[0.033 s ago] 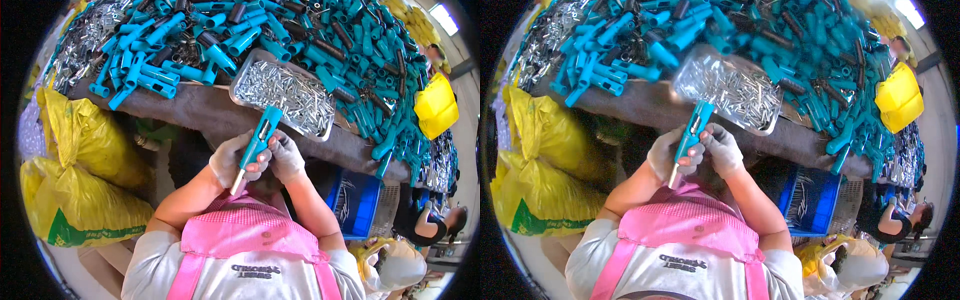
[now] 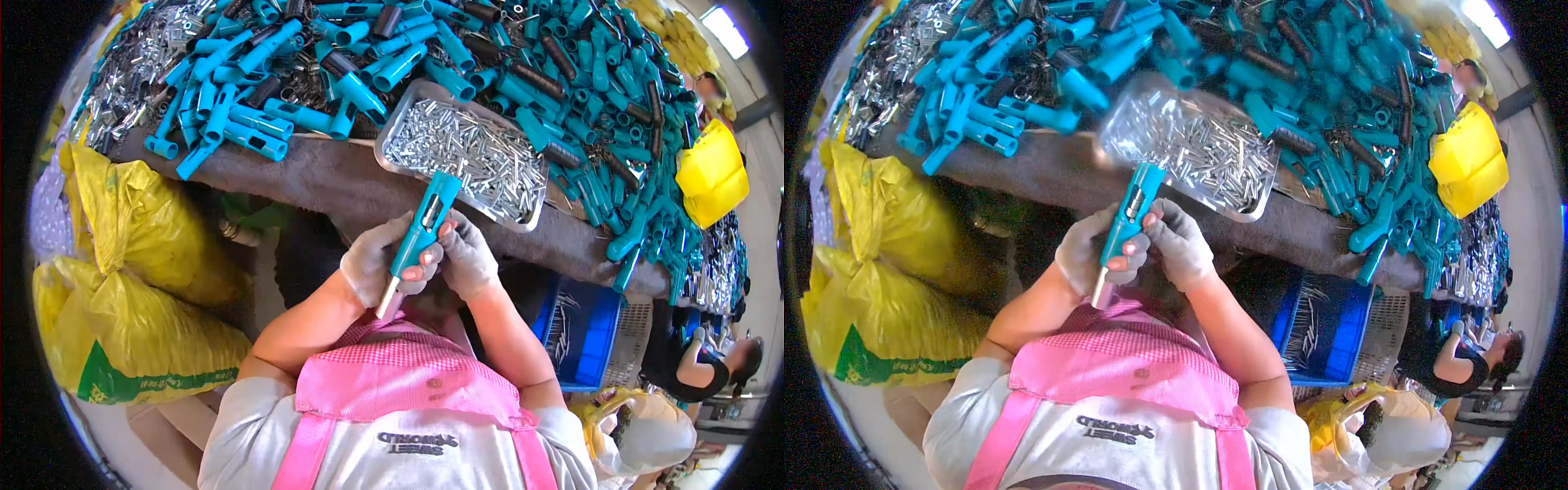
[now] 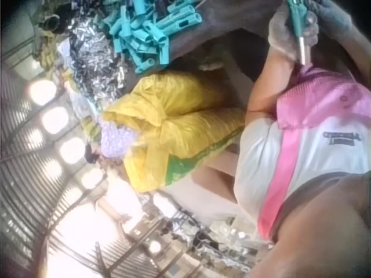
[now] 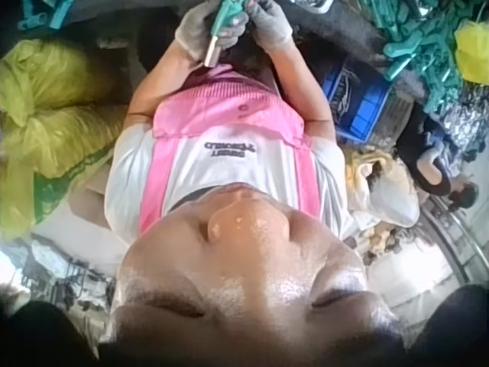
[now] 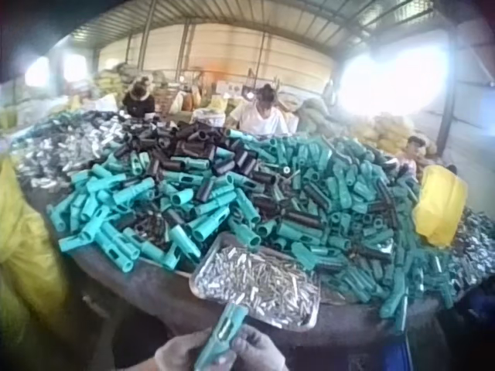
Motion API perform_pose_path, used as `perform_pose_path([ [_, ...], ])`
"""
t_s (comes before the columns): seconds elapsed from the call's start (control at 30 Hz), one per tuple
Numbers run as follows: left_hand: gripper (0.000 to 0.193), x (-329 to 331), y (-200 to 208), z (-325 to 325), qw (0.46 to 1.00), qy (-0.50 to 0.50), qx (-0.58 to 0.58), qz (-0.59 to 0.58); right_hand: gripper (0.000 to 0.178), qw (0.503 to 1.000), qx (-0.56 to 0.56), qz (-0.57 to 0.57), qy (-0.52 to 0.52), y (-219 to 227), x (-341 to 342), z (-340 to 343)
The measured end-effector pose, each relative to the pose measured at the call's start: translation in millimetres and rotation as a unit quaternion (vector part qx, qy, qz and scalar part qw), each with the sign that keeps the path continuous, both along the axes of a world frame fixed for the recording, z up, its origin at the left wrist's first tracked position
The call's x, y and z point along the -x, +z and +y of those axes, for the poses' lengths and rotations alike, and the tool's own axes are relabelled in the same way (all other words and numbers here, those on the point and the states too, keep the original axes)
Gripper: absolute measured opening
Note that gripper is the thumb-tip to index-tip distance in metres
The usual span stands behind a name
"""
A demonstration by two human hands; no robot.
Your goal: Assemble teal plastic handles by inserting metal rods and securing them with metal pins on an industrial workbench.
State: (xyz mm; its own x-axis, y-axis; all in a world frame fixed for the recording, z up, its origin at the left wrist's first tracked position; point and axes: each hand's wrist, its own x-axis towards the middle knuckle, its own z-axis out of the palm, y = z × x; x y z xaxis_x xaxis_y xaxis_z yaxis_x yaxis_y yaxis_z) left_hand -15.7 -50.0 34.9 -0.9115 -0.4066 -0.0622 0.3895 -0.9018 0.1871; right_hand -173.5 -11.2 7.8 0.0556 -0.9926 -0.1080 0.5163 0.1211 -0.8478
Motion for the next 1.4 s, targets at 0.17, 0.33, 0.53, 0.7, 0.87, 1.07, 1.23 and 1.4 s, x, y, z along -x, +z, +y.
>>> perform_pose_path([
  [0.17, 0.045, -5.5, -1.2, -3.3, 0.995, 0.092, -0.021, -0.022, 0.039, 0.992, -0.031, 0.100, 0.072, 34.2, 1.4, 1.7],
  [0.33, 0.046, -14.9, -16.4, -1.4, 0.961, 0.235, 0.125, -0.075, 0.018, 0.917, -0.108, 0.175, 0.342, 23.1, -31.9, 25.3],
  [0.53, 0.045, -42.2, -5.9, -9.1, 0.928, 0.361, 0.087, -0.032, 0.033, 0.777, 0.061, 0.560, 0.280, 46.0, -58.7, -4.7],
  [0.7, 0.033, -73.2, -7.1, -13.2, 0.918, 0.386, 0.018, -0.094, 0.021, 0.737, 0.264, 0.622, -0.028, 114.0, -63.9, -122.1],
  [0.87, 0.027, -68.4, -4.5, -1.3, 0.902, 0.306, 0.137, -0.273, 0.052, 0.499, 0.166, 0.849, -0.062, 93.6, -91.1, -231.0],
  [1.07, 0.037, -83.4, -9.8, -11.1, 0.865, 0.286, 0.240, -0.334, 0.041, 0.675, 0.350, 0.633, -0.147, 93.5, -41.7, -200.4],
  [1.23, 0.040, -86.4, -3.5, -25.5, 0.608, 0.288, 0.546, -0.499, 0.046, 0.772, 0.227, 0.589, 0.075, 104.4, 19.8, -89.8],
  [1.4, 0.037, -49.6, 13.7, -24.8, 0.538, 0.225, 0.667, -0.464, 0.038, 0.878, 0.152, 0.451, 0.053, 80.6, 57.3, -19.1],
])
